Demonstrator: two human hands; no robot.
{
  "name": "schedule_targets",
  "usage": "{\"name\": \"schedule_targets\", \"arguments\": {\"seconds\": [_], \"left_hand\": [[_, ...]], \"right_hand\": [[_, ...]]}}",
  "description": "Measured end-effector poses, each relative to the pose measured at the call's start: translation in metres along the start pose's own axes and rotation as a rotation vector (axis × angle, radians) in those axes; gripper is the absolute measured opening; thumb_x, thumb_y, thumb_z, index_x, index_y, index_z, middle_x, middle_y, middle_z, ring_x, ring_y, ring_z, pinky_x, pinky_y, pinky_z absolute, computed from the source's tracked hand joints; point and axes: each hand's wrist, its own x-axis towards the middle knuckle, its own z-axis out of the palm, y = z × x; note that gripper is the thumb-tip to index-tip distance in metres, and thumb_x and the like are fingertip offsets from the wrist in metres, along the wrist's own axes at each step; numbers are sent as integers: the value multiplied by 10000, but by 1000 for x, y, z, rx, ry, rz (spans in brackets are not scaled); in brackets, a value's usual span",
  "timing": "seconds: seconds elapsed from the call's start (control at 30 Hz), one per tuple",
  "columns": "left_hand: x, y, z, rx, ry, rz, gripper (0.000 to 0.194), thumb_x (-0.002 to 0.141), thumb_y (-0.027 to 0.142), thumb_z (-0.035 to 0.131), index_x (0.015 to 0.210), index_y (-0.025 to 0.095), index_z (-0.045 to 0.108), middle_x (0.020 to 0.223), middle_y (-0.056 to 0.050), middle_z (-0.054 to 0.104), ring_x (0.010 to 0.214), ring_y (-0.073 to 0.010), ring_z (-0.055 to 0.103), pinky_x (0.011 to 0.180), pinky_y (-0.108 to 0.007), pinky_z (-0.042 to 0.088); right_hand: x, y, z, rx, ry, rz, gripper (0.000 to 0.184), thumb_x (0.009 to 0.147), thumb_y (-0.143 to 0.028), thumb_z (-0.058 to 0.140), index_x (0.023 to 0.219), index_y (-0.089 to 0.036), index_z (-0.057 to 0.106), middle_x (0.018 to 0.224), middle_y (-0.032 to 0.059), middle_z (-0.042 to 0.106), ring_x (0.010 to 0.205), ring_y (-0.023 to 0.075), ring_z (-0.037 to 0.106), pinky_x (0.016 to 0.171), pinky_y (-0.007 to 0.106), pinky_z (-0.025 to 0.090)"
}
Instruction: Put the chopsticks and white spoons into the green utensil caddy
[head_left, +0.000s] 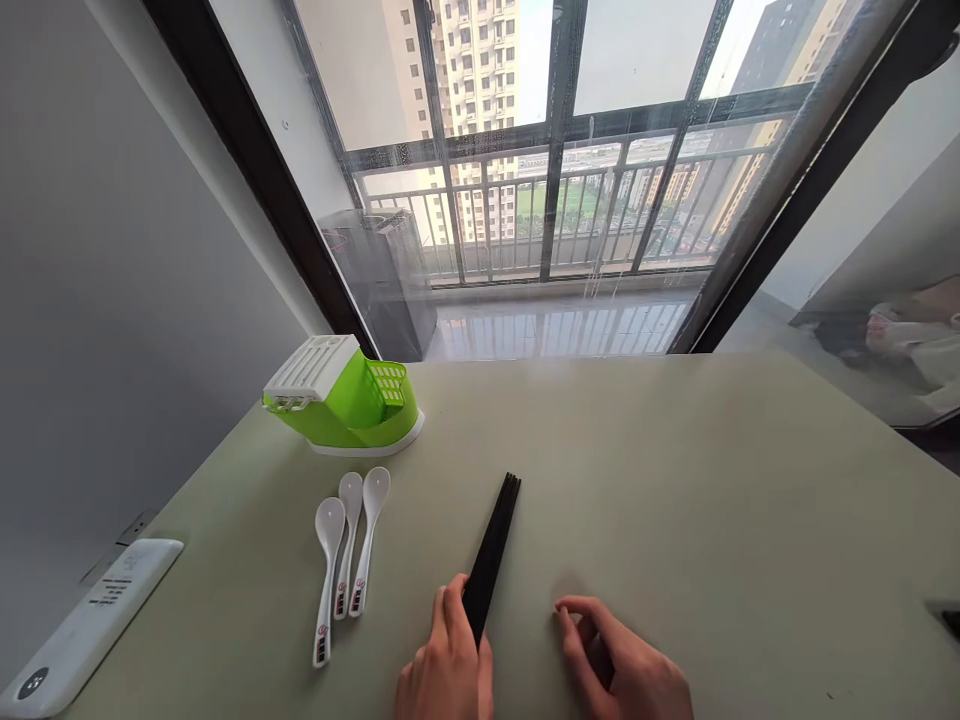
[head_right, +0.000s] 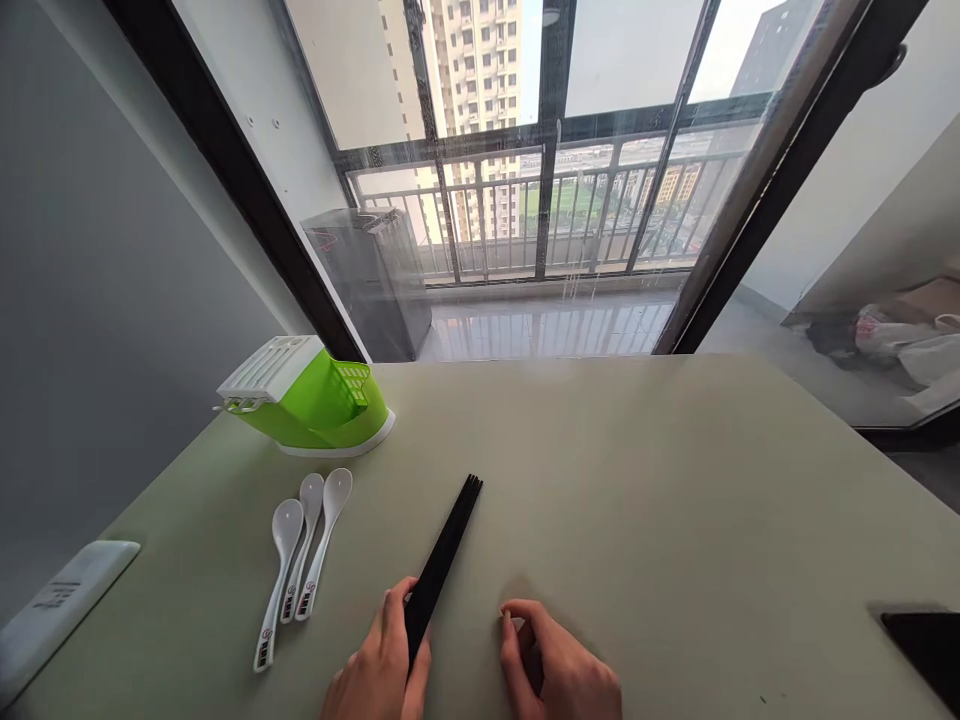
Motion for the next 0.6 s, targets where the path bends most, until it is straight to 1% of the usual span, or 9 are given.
{"name": "schedule_targets", "arguments": {"seconds": [0.07,0.13,0.2,0.27,0.37,0.5,0.53,0.6], "left_hand": [[-1,-4,7,2,6,50,568,986,280,300,1543,180,353,1536,-206,446,1097,-321,698,824,-390,551],[-4,-7,11,8,11,89,581,994,293,274,1562,182,332,1534,-212,441,1077,-316,706,809,-379,555],[-7,-9,13,13,18,101,597,989,290,291,1579,203,306,1534,-207,444,1053,-307,715,812,-367,556],[-9,-9,13,0,21,109,620,981,283,311,1597,235,270,1539,-190,448,1075,-304,709,834,-361,557],[-11,-8,15,-26,11,129,675,947,249,348,1613,258,238,1544,-168,455,1175,-320,663,877,-379,561],[-14,-6,19,-32,-3,169,717,890,212,407,1597,261,300,1538,-137,477,1340,-333,540,967,-398,542],[-14,-5,20,-32,0,174,710,888,216,410,1591,253,317,1533,-136,483,1361,-335,518,986,-403,533],[-16,-5,18,-36,10,179,680,899,239,411,1576,230,351,1514,-147,499,1353,-344,521,1004,-415,521]], "right_hand": [[2,-2,5,-5,-3,-47,484,1026,-541,335,955,-259,722,603,-36,641,469,110,601,492,204,447],[3,-3,9,-13,-9,-107,434,1031,-485,351,1082,-252,714,644,-33,661,507,113,635,501,206,456],[3,-4,14,-21,-11,-180,404,1029,-421,368,1203,-239,683,696,-22,682,553,115,666,514,205,468],[3,-5,17,-32,-1,-246,396,1019,-355,380,1272,-225,655,739,-7,695,594,116,684,516,201,472],[3,-6,19,-60,14,-314,411,1002,-284,371,1305,-221,642,767,1,695,612,114,684,497,201,459],[5,-7,17,-86,-2,-372,421,1001,-271,368,1325,-221,632,777,2,688,606,113,677,503,212,460],[5,-7,16,-86,-5,-381,422,1004,-273,365,1329,-219,629,772,1,684,605,113,677,506,213,462],[6,-7,13,-85,-15,-390,422,1011,-274,362,1331,-216,630,757,-3,673,601,111,675,506,210,461]]}}
